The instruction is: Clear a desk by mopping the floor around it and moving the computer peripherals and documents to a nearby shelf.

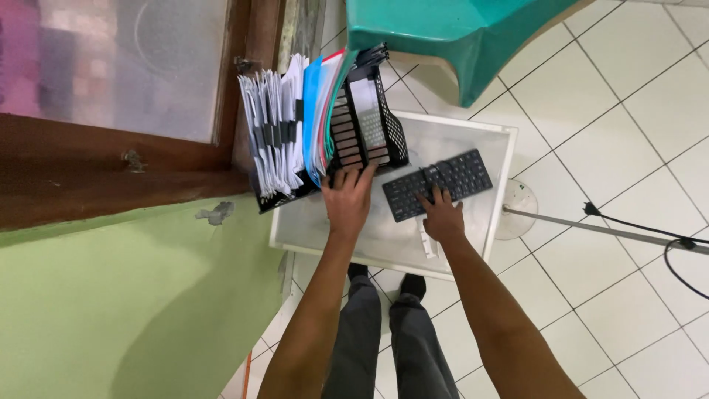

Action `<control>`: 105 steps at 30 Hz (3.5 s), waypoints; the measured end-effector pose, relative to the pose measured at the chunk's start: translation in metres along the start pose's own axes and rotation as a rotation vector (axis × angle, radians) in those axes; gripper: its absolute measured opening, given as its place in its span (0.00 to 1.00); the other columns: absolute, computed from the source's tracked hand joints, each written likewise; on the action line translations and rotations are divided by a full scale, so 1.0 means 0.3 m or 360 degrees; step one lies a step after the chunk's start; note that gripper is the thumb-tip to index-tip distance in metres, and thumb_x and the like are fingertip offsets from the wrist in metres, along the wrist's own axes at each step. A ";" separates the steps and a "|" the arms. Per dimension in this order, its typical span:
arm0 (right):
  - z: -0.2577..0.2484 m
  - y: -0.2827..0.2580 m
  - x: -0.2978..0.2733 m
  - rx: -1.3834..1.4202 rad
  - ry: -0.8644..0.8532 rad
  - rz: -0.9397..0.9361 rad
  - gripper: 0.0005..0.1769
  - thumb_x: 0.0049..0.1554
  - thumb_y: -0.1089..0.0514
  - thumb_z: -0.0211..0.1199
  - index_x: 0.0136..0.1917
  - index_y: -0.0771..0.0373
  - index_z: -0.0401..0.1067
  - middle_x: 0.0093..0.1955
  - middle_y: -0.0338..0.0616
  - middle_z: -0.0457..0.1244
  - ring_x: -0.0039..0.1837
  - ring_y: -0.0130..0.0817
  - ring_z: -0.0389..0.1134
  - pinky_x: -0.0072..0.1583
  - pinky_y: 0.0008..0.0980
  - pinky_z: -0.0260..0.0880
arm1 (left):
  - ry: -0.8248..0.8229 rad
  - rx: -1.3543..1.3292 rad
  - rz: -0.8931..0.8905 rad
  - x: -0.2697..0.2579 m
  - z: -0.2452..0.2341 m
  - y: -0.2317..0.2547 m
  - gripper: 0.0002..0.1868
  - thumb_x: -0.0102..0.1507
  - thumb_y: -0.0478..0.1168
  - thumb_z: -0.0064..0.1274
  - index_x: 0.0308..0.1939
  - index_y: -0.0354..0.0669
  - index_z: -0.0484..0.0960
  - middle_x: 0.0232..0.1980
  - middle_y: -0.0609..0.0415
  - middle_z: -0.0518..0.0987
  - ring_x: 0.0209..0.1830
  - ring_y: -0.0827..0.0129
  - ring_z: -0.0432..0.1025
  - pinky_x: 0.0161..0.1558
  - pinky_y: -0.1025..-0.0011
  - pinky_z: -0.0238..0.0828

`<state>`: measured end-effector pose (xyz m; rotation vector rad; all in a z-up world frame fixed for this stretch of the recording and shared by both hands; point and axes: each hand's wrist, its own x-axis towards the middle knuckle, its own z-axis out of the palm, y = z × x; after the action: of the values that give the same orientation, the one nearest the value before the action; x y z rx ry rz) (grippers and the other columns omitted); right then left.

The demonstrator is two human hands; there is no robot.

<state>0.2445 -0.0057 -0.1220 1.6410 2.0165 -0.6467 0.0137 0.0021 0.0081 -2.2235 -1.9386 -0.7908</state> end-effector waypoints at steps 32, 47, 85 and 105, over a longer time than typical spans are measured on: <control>-0.594 -0.177 -0.369 0.0711 0.1060 -0.0779 0.27 0.48 0.56 0.69 0.61 0.64 0.73 0.61 0.51 0.63 0.61 0.51 0.65 0.61 0.46 0.67 | -0.0102 -0.0032 -0.0154 -0.212 -0.302 -0.178 0.20 0.60 0.32 0.56 0.57 0.39 0.78 0.55 0.40 0.75 0.58 0.44 0.69 0.61 0.48 0.66; -0.269 -0.192 -0.362 0.0308 0.1025 -0.0287 0.12 0.59 0.51 0.64 0.47 0.62 0.77 0.47 0.45 0.68 0.54 0.43 0.69 0.50 0.44 0.72 | -0.0038 -0.0136 -0.0137 -0.166 -0.181 -0.229 0.13 0.59 0.26 0.56 0.47 0.35 0.81 0.53 0.48 0.79 0.61 0.50 0.70 0.55 0.60 0.74; 0.236 0.071 -0.442 0.0503 0.0411 0.0104 0.32 0.55 0.50 0.67 0.70 0.59 0.64 0.75 0.51 0.51 0.72 0.51 0.58 0.64 0.53 0.67 | -0.1017 -0.0037 -0.0504 -0.562 0.283 -0.137 0.39 0.55 0.42 0.64 0.69 0.47 0.67 0.77 0.44 0.59 0.71 0.45 0.60 0.57 0.51 0.71; 0.267 0.054 -0.600 0.0705 0.0509 0.0136 0.29 0.54 0.53 0.67 0.67 0.56 0.67 0.73 0.52 0.55 0.71 0.52 0.60 0.62 0.53 0.69 | -0.1068 -0.0108 -0.0604 -0.663 0.162 0.193 0.43 0.55 0.43 0.62 0.73 0.47 0.61 0.74 0.43 0.60 0.68 0.48 0.63 0.58 0.45 0.66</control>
<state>0.2981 -0.1901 -0.0752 2.1949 2.1085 -0.8962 0.0717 -0.1691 -0.1043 -2.3975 -2.7156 -0.1144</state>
